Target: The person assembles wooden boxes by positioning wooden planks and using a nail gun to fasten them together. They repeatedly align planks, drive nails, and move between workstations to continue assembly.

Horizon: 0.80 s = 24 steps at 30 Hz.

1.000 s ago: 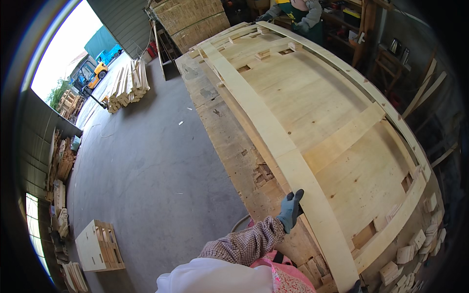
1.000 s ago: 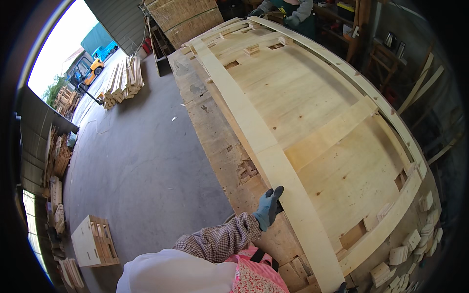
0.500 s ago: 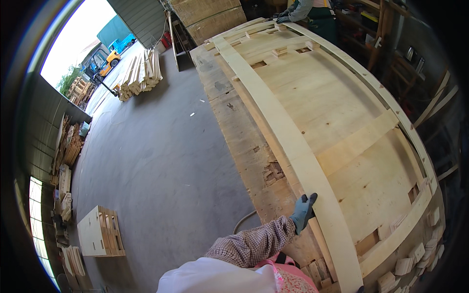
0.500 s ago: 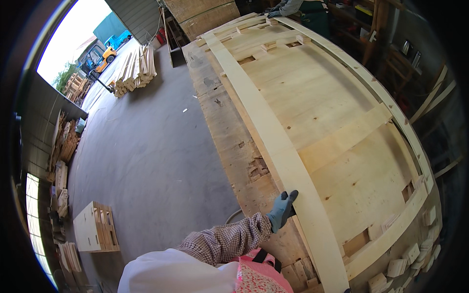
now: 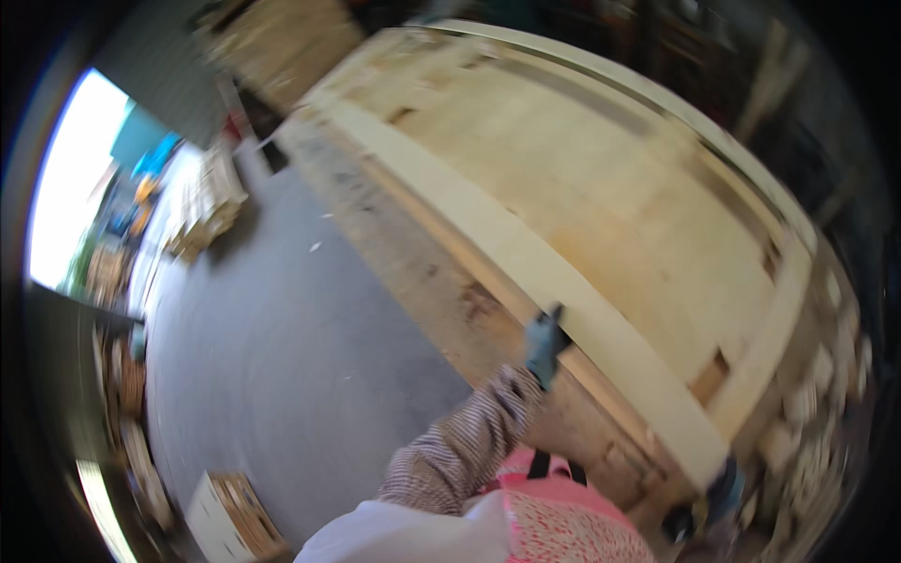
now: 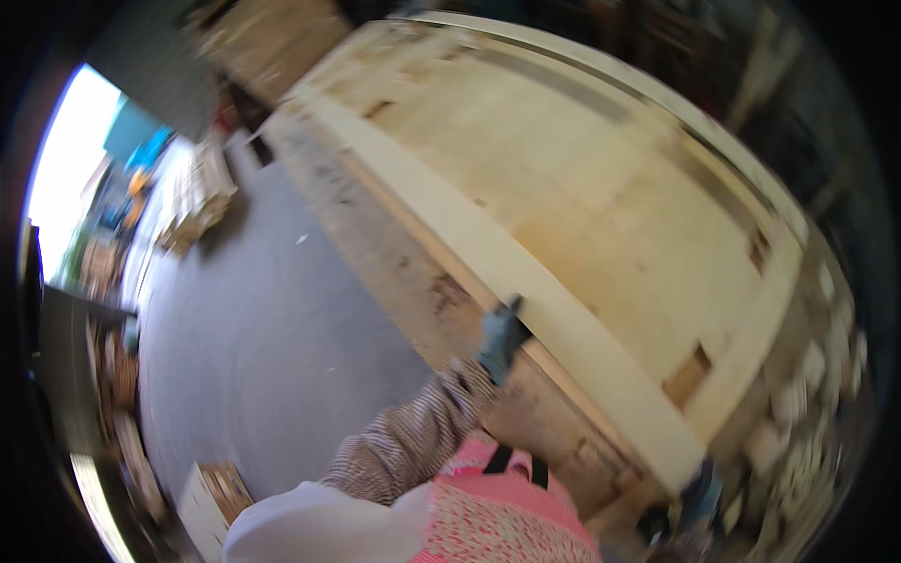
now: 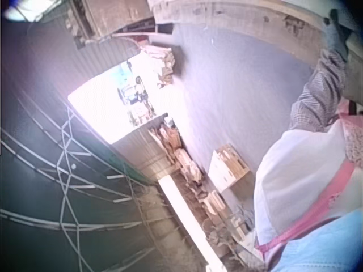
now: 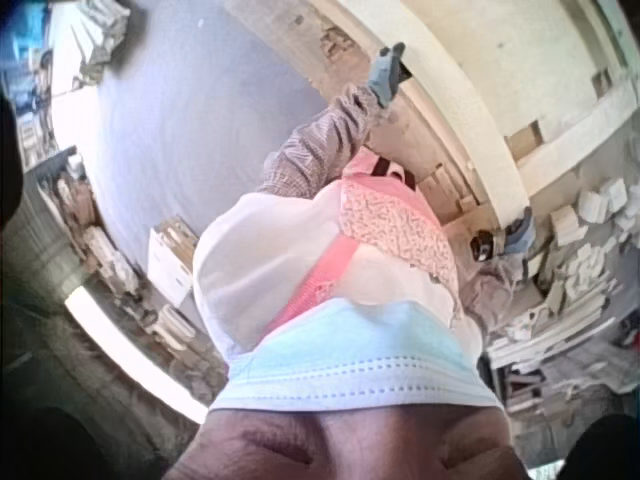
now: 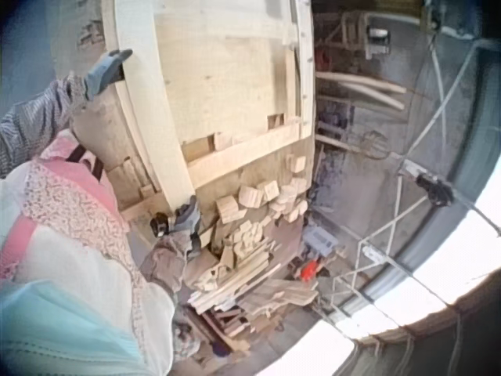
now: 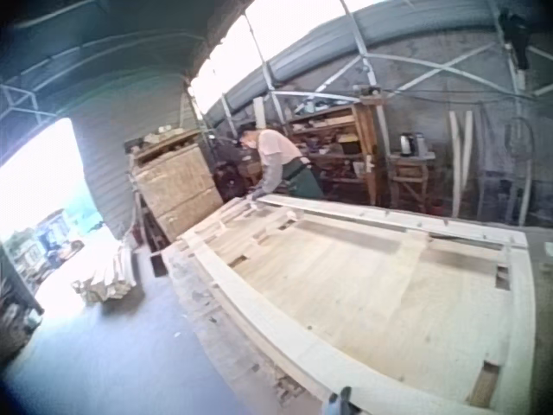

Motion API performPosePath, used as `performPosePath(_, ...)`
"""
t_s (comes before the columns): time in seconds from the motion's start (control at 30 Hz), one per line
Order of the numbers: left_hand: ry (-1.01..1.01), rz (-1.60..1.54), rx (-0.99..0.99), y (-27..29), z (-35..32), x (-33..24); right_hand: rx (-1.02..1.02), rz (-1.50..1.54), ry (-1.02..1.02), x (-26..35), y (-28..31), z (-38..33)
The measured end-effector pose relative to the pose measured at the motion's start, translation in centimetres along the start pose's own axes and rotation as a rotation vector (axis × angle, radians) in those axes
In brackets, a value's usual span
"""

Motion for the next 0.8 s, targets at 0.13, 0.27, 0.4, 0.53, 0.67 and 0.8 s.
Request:
performPosePath(0.13, 0.015, -0.146, 0.199, 4.4, 0.8, 0.5, -0.039, 0.294, -0.401, 1.8, -0.3, 3.5)
performPosePath(0.27, -0.390, 0.428, -0.005, 3.9, -3.5, -0.7, -0.662, 0.835, -0.984, 3.3, 0.0, 1.0)
performPosePath(0.4, -0.926, 1.068, 0.388, -3.1, -9.3, 0.2, -0.752, 0.830, -0.922, 2.9, -0.5, -3.6)
performPosePath(0.53, -1.320, 1.537, 0.840, -10.5, -15.4, 3.9, -0.550, 0.857, -0.954, 3.2, -5.6, -4.1)
performPosePath(0.67, -1.354, 1.797, 1.219, -14.2, -18.2, 11.3, -0.436, 0.567, -0.911, 4.3, -7.2, -2.1)
performPosePath(0.8, -1.417, 1.810, 1.172, -16.4, -16.6, 16.2, -0.327, 0.694, -0.985, 6.2, -4.4, -0.2)
Point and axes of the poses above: each hand's wrist, its own z-axis towards the middle knuckle, its own y-axis out of the back of the hand, x = y × z, the point moved 3 cm from there along z, towards the middle knuckle, and after that the axes turned 2 degrees about z, right-handed, at the moved point
